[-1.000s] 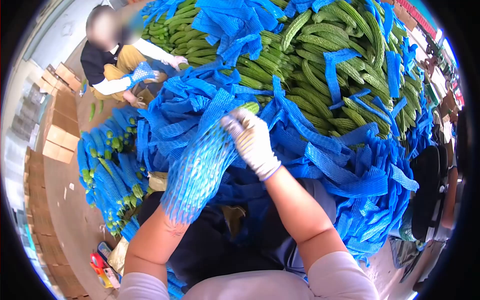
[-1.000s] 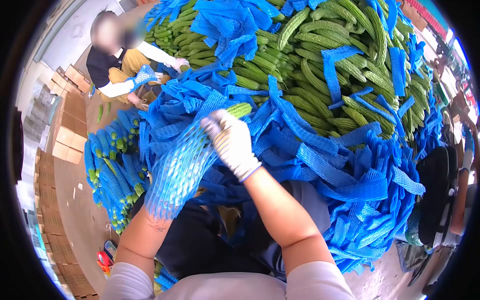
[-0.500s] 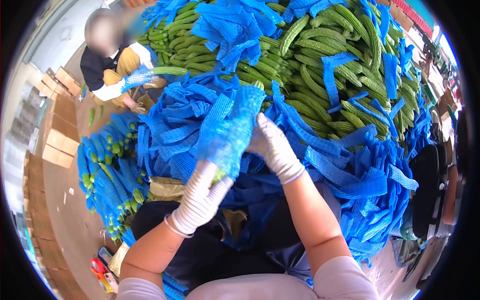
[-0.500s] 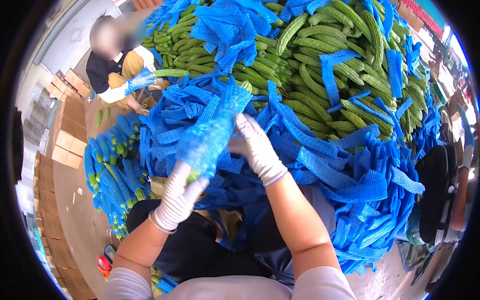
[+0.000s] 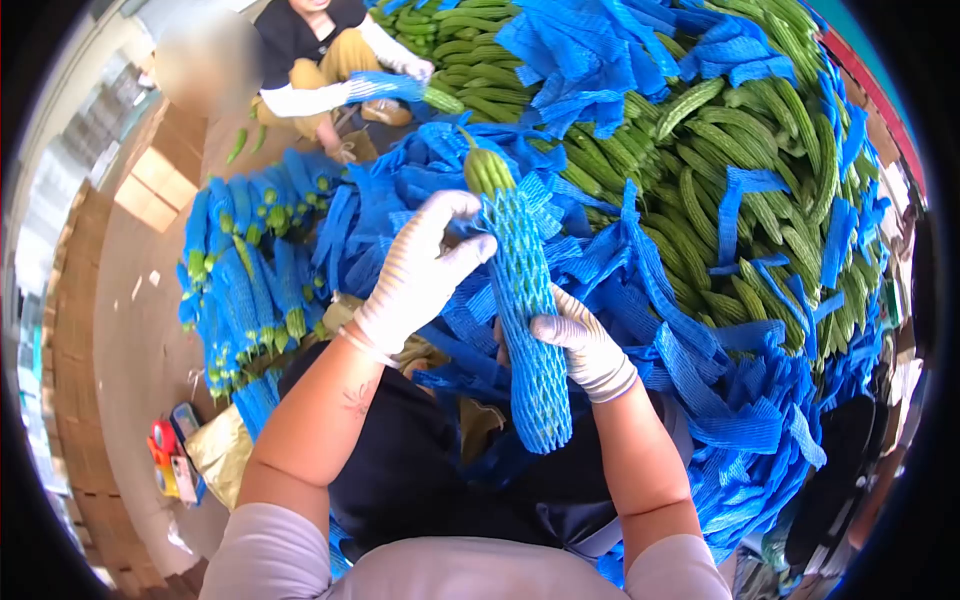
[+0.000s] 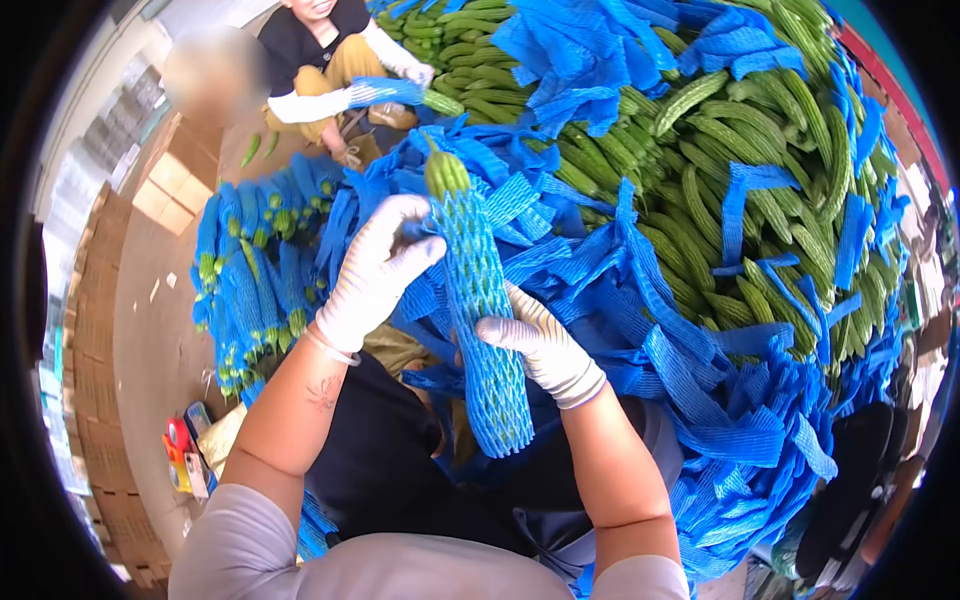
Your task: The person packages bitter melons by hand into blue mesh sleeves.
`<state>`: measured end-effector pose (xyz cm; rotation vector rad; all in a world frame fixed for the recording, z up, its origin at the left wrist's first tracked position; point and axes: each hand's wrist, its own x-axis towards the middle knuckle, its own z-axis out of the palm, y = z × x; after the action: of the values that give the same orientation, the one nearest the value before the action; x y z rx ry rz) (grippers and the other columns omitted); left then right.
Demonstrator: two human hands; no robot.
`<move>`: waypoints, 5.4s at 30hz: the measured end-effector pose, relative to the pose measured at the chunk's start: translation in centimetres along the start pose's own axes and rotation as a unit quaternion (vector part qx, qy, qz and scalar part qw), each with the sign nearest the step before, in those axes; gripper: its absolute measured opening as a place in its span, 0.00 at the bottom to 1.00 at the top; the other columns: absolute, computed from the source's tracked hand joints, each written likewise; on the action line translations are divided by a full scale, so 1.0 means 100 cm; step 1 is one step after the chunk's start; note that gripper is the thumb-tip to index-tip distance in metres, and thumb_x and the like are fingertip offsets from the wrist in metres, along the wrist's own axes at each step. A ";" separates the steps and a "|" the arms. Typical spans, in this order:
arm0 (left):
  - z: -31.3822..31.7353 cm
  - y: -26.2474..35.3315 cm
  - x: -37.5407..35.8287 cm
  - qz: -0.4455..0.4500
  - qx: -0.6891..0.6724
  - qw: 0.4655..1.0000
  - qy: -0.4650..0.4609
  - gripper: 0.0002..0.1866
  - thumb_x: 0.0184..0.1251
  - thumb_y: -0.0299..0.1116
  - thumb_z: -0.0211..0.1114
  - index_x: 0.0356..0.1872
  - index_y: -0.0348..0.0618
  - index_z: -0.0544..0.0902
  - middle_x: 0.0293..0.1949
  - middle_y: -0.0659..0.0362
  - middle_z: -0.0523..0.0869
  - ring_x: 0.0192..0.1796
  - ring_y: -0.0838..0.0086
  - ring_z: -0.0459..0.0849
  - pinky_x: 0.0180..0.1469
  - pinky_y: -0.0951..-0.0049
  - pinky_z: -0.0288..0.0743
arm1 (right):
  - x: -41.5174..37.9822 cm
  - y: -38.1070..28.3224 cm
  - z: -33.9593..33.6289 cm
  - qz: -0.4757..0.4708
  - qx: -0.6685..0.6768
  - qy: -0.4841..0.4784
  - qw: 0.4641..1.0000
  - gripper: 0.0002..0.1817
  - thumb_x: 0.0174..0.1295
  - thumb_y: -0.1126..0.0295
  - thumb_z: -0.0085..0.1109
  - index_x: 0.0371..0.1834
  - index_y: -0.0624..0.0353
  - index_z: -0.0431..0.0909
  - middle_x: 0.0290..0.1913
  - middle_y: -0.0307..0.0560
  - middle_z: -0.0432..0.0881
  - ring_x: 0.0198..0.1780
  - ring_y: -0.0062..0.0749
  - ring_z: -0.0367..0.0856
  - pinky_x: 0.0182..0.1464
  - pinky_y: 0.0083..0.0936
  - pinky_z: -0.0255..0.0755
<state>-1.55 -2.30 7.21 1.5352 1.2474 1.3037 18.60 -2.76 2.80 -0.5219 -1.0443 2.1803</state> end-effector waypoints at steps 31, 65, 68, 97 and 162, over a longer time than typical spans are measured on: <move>-0.343 -0.197 -0.386 -0.467 0.041 0.794 0.387 0.35 0.57 0.41 0.74 0.64 0.38 0.71 0.53 0.53 0.83 0.53 0.64 0.80 0.59 0.62 0.71 | 0.010 0.014 -0.036 -0.052 -0.358 0.146 0.921 0.37 0.67 0.46 0.54 0.69 0.64 0.63 0.45 0.49 0.83 0.40 0.28 0.84 0.42 0.20 0.77; -0.078 -0.241 -0.494 -0.628 0.113 0.735 0.229 0.42 0.55 0.44 0.72 0.65 0.36 0.59 0.55 0.36 0.76 0.57 0.43 0.77 0.59 0.57 0.72 | -0.011 0.066 -0.148 0.139 -0.640 0.042 0.755 0.24 0.68 0.74 0.53 0.67 0.67 0.66 0.58 0.50 0.78 0.56 0.31 0.78 0.60 0.25 0.71; -0.083 -0.257 -0.471 -0.675 0.167 0.679 0.233 0.44 0.55 0.44 0.71 0.68 0.35 0.57 0.59 0.34 0.72 0.59 0.41 0.76 0.59 0.54 0.72 | -0.016 0.072 -0.136 0.121 -0.649 0.061 0.748 0.23 0.66 0.74 0.54 0.65 0.68 0.69 0.58 0.53 0.79 0.57 0.33 0.78 0.62 0.26 0.69; -0.041 0.014 -0.031 -0.047 0.034 0.996 -0.067 0.17 0.71 0.27 0.57 0.60 0.39 0.76 0.51 0.57 0.83 0.50 0.75 0.82 0.52 0.76 0.74 | 0.052 0.081 -0.043 0.095 -0.687 0.074 0.717 0.39 0.59 0.53 0.61 0.73 0.55 0.59 0.41 0.59 0.85 0.44 0.49 0.85 0.48 0.38 0.75; 0.044 -0.038 -0.014 0.186 0.282 0.936 -0.100 0.19 0.64 0.24 0.59 0.57 0.36 0.76 0.51 0.45 0.82 0.52 0.51 0.80 0.55 0.61 0.74 | 0.031 0.001 -0.039 -0.191 -0.330 0.294 0.877 0.08 0.58 0.74 0.62 0.40 0.62 0.79 0.29 0.43 0.82 0.29 0.28 0.80 0.34 0.26 0.74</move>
<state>1.95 -2.51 2.38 2.3433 1.3055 1.0113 18.72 1.46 0.17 -1.0925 -1.3703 1.1554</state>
